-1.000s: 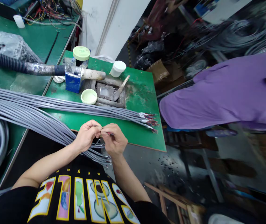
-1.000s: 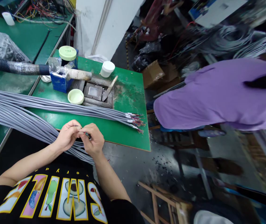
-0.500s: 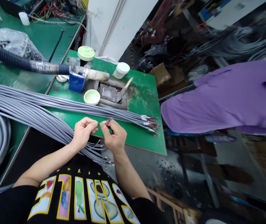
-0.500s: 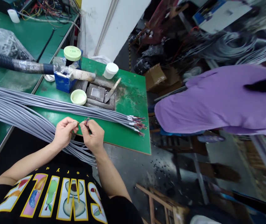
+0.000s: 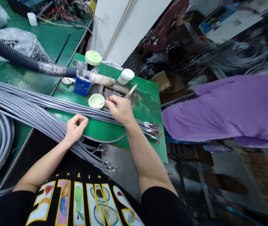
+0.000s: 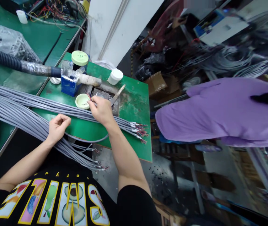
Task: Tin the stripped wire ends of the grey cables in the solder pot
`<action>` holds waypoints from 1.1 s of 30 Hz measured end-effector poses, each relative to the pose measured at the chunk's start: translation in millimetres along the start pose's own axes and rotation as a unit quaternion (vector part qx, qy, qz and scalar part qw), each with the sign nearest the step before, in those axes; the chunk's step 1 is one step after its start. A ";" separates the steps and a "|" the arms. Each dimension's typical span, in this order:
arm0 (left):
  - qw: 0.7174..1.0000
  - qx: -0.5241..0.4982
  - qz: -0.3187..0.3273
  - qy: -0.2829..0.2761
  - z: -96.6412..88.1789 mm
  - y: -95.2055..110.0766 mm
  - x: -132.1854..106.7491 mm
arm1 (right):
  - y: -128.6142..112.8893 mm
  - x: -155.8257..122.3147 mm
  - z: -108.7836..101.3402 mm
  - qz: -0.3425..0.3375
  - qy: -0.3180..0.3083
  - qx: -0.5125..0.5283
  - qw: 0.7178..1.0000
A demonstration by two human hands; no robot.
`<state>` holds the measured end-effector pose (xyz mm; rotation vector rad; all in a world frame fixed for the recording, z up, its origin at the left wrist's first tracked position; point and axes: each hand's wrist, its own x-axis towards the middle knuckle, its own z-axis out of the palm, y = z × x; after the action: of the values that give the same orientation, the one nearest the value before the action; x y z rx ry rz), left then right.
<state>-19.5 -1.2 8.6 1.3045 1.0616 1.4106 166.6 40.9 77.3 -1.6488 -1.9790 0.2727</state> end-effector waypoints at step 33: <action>0.945 0.203 0.238 -0.096 4.7 -12.8 -10.9 | 27.2 51.9 0.4 0.075 -0.128 -0.247 0.958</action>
<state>-13.7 -9.1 -5.9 2.0647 0.9724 1.4073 184.1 96.8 78.2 -2.1760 -2.2434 0.0449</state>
